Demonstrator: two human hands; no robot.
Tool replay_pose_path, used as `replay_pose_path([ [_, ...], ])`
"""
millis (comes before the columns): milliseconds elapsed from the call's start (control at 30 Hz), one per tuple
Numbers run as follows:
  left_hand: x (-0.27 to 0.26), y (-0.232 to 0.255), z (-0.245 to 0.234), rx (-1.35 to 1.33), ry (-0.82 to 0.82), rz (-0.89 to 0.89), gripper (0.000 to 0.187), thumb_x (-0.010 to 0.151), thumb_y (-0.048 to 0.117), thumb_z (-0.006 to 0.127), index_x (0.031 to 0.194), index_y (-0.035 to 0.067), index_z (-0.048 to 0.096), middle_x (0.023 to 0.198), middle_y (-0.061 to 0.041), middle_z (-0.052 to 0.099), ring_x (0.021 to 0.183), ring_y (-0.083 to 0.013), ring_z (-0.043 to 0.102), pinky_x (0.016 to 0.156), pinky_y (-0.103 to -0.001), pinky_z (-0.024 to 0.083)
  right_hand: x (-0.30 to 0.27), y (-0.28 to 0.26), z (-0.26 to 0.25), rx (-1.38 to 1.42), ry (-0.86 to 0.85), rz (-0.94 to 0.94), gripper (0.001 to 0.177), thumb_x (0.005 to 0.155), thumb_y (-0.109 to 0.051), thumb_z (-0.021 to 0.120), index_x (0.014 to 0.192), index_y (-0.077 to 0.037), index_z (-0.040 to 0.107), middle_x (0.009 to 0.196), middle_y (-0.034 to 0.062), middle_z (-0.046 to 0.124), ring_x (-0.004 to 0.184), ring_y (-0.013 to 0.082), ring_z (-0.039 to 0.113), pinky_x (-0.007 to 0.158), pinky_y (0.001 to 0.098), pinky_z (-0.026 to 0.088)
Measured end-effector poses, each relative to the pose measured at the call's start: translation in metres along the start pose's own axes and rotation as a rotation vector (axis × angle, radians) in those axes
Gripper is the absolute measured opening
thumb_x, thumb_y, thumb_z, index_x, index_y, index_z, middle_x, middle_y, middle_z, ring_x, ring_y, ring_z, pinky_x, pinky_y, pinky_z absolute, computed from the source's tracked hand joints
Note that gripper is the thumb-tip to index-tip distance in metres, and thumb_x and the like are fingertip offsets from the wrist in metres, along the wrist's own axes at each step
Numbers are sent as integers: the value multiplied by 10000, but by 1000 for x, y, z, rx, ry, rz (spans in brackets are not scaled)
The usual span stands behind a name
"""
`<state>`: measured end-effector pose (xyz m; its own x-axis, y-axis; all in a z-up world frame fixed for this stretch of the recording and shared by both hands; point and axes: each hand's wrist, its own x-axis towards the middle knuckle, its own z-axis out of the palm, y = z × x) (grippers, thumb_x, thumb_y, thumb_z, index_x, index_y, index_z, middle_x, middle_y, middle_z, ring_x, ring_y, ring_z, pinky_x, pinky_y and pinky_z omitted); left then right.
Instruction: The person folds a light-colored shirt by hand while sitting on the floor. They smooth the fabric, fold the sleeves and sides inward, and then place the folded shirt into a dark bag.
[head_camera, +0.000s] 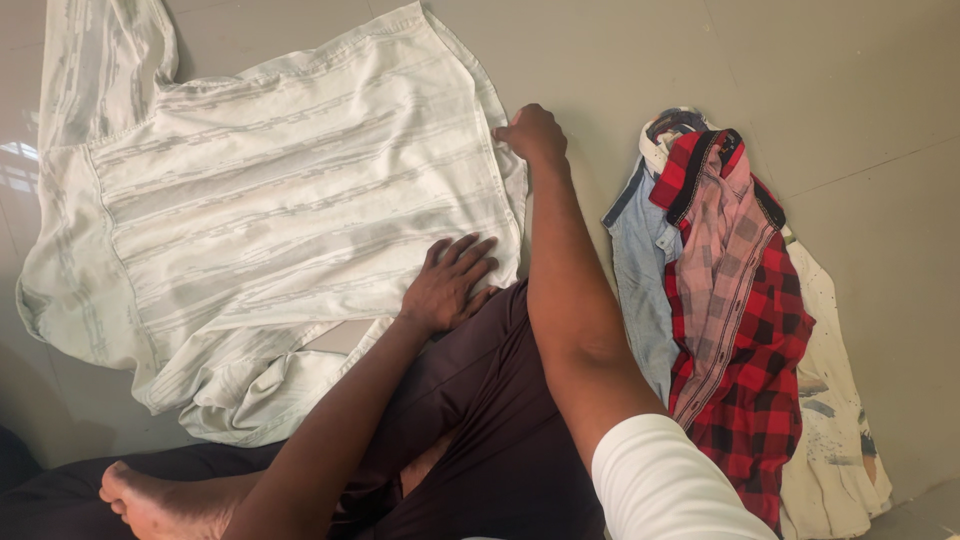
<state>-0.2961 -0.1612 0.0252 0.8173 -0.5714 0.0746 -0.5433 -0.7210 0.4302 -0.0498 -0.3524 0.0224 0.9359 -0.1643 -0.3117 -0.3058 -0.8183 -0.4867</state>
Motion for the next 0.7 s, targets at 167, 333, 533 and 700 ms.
replay_pose_path([
  [167, 1, 1, -4, -18, -39, -21, 523, 1031, 514, 410, 1370, 157, 586, 1615, -21, 379, 1505, -243, 286, 1234, -507, 185, 2, 6, -8, 415, -3, -157, 249, 812, -228, 831, 913, -54, 684, 886, 69, 722, 819, 177, 666, 749, 349, 547],
  [333, 1, 1, -4, -15, -50, -22, 521, 1036, 509, 401, 1378, 160, 582, 1617, -20, 368, 1503, -245, 283, 1232, -510, 185, 4, 18, -13, 547, -63, -227, 172, 783, -56, 757, 926, -70, 662, 880, 23, 667, 811, 129, 655, 712, 321, 559],
  [533, 2, -1, 0, 13, -52, -8, 513, 1039, 478, 398, 1411, 161, 555, 1633, -16, 342, 1514, -240, 256, 1237, -509, 173, 17, 23, -1, 341, 318, -251, 176, 814, 24, 632, 920, -95, 706, 971, 46, 733, 883, 178, 717, 784, 324, 570],
  [700, 1, -5, 4, 10, -65, 8, 485, 1046, 435, 427, 1439, 171, 533, 1668, 1, 307, 1542, -247, 225, 1228, -508, 192, 9, 5, 12, 159, 242, -209, 134, 880, -172, 727, 983, -94, 688, 1025, 92, 741, 962, 259, 709, 838, 392, 548],
])
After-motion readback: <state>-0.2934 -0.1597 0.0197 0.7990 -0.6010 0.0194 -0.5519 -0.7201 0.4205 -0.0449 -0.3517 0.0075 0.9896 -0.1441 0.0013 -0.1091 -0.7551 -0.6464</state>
